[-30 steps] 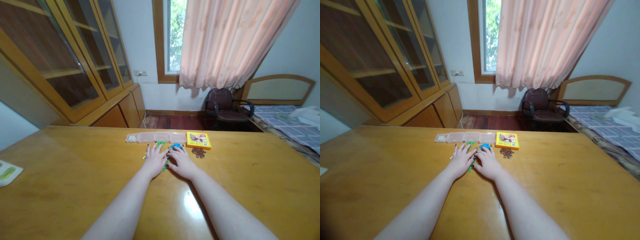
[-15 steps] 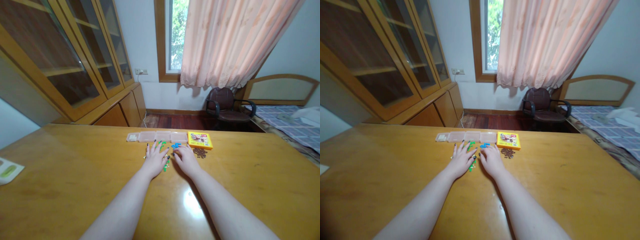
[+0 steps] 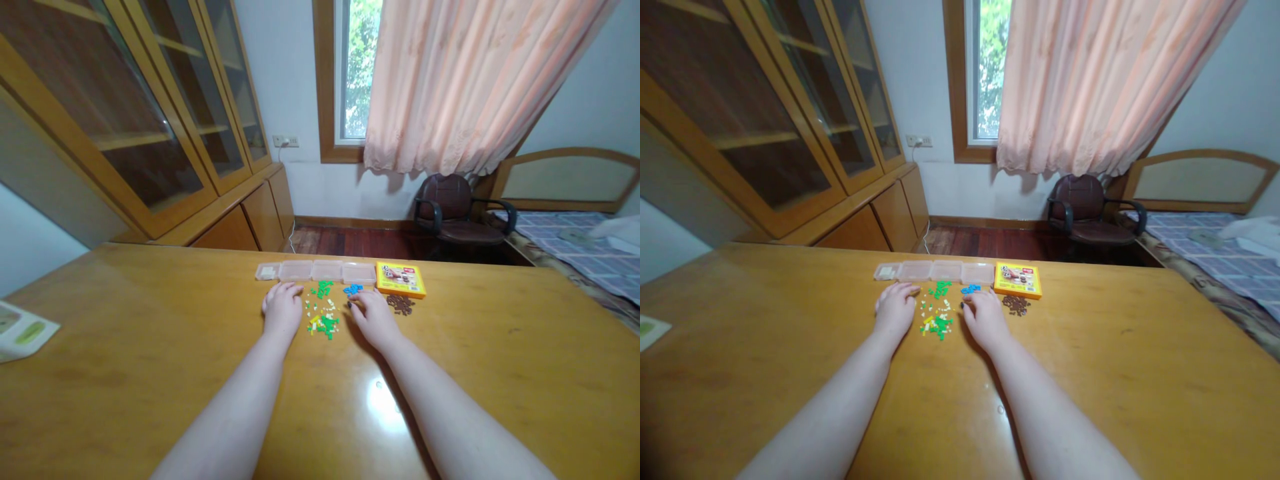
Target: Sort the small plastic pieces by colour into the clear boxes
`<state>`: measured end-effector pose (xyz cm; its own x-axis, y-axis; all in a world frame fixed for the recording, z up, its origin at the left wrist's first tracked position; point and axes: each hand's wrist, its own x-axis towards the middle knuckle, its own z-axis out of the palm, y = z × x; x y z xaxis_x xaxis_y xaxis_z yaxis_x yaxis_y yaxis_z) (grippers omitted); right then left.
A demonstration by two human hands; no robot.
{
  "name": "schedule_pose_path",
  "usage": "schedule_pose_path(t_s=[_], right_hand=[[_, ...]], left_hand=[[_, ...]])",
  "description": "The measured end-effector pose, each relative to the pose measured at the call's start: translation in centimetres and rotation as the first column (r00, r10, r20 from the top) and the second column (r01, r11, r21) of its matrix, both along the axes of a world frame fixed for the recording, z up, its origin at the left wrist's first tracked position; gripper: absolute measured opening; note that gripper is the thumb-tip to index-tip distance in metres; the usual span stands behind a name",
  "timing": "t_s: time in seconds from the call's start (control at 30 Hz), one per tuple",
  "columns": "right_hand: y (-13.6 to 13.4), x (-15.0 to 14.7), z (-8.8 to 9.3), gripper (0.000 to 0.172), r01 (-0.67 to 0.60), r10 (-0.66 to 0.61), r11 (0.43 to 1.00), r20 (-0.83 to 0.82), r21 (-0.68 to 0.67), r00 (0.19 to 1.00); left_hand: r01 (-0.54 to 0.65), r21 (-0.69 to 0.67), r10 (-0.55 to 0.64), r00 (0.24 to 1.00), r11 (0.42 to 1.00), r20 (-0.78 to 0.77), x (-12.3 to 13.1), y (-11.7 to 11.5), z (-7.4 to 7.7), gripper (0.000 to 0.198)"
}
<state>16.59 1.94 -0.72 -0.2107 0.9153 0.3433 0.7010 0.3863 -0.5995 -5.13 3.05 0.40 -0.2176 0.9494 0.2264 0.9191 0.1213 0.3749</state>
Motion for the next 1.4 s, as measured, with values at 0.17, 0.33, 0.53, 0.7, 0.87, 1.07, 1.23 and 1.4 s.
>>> schedule_pose_path(t_s=[0.17,0.33,0.53,0.7,0.87,1.07,1.23,1.4], right_hand=[[0.0,-0.1,0.1,0.017,0.006,-0.006,1.0,-0.007,0.006,1.0],[0.0,-0.2,0.2,0.016,-0.002,0.002,1.0,-0.013,-0.012,1.0],[0.0,-0.2,0.2,0.015,-0.013,0.013,1.0,-0.022,0.003,1.0],[0.0,-0.2,0.1,0.015,-0.02,0.021,1.0,-0.009,0.016,1.0],[0.0,-0.3,-0.1,0.016,-0.011,0.011,1.0,0.015,-0.005,1.0],[0.0,-0.3,0.2,0.017,-0.006,0.007,1.0,0.022,-0.012,1.0],[-0.1,-0.3,0.2,0.018,0.0,0.0,1.0,0.03,-0.015,1.0],[0.0,-0.3,0.1,0.018,-0.009,0.009,1.0,0.014,-0.001,1.0]], left_hand=[[0.079,0.019,-0.077,0.994,0.997,-0.072,0.2,-0.6,0.4,0.033],[0.202,-0.009,-0.201,0.971,0.979,-0.133,0.1,-0.8,0.4,0.032],[0.207,0.015,-0.196,0.944,0.978,-0.264,2.1,-2.9,1.3,0.03],[0.257,-0.099,-0.275,0.915,0.961,-0.294,3.4,-3.3,0.7,0.031],[0.182,-0.095,-0.203,0.927,0.979,-0.316,2.3,-2.7,0.7,0.041],[0.149,-0.101,-0.175,0.928,0.984,-0.33,1.9,-3.1,1.6,0.033],[0.202,-0.151,-0.24,0.918,0.968,-0.315,2.3,-2.7,0.5,0.037],[0.145,-0.135,-0.184,0.919,0.98,-0.348,2.1,-2.5,0.5,0.047]])
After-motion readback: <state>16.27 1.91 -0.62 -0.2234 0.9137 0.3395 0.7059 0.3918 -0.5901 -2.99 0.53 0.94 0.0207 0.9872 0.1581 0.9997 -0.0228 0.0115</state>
